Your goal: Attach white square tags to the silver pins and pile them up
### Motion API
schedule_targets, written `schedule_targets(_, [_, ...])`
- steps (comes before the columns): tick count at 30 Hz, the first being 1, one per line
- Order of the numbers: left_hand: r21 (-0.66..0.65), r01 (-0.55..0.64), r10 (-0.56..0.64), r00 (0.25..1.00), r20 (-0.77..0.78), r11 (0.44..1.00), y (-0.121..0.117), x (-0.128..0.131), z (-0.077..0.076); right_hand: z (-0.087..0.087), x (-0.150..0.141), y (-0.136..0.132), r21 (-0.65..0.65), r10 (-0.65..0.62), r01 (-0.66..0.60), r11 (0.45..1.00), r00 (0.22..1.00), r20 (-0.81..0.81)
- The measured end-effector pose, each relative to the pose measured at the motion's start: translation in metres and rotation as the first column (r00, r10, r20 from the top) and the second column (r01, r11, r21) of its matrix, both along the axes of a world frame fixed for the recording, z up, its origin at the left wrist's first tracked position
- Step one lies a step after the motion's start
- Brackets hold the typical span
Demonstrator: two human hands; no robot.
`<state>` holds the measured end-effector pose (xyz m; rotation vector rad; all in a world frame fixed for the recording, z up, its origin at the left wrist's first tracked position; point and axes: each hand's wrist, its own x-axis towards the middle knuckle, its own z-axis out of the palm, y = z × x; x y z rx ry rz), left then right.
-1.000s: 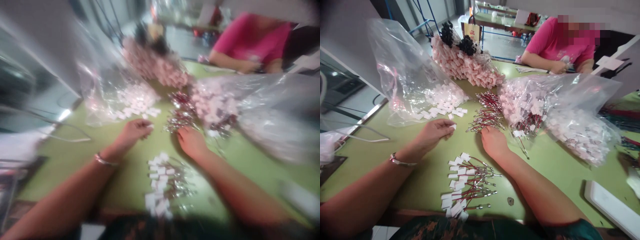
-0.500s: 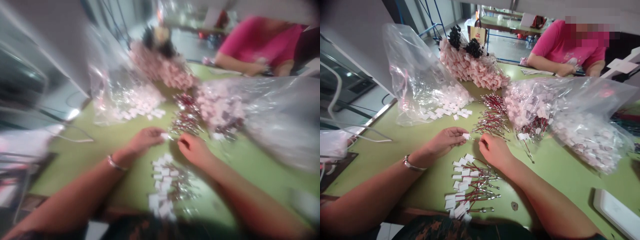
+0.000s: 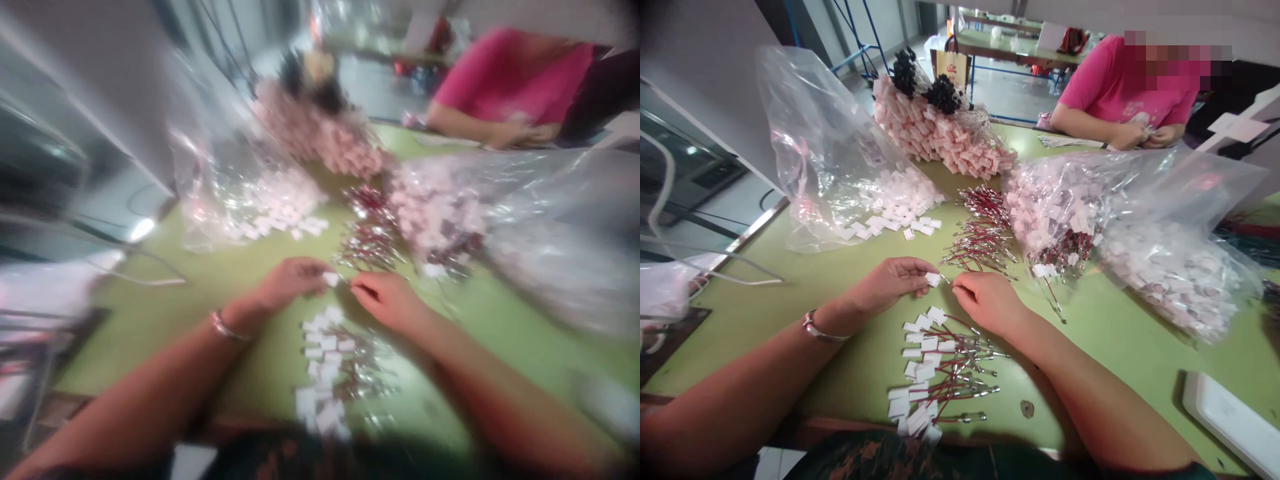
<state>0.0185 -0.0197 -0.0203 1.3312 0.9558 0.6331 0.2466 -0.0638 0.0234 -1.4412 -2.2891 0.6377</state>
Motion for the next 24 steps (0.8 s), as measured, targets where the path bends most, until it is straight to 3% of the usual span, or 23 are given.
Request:
schedule_targets(6, [-0.081, -0.024, 0.031, 0.995, 0.092, 0.996, -0.001, 0.002, 0.007, -0.005, 0.0, -0.002, 0.133, 0.025, -0.02, 0.991, 0.999, -0.031])
schedule_targets(15, [-0.1, 0.065, -0.059, 0.996, 0.06, 0.993, -0.001, 0.0, 0.011, -0.009, 0.001, -0.005, 0.273, 0.033, -0.066, 0.96, 0.992, 0.125])
schedule_targets(20, [-0.005, 0.052, -0.052, 0.998, -0.044, 0.999, -0.005, 0.007, 0.008, -0.008, -0.008, -0.008, 0.242, -0.033, -0.043, 0.969, 0.953, 0.301])
schedule_targets(24, [0.12, 0.059, -0.045, 0.993, -0.109, 0.991, -0.008, 0.012, 0.005, -0.016, -0.014, -0.009, 0.141, -0.036, -0.009, 0.99, 0.95, 0.311])
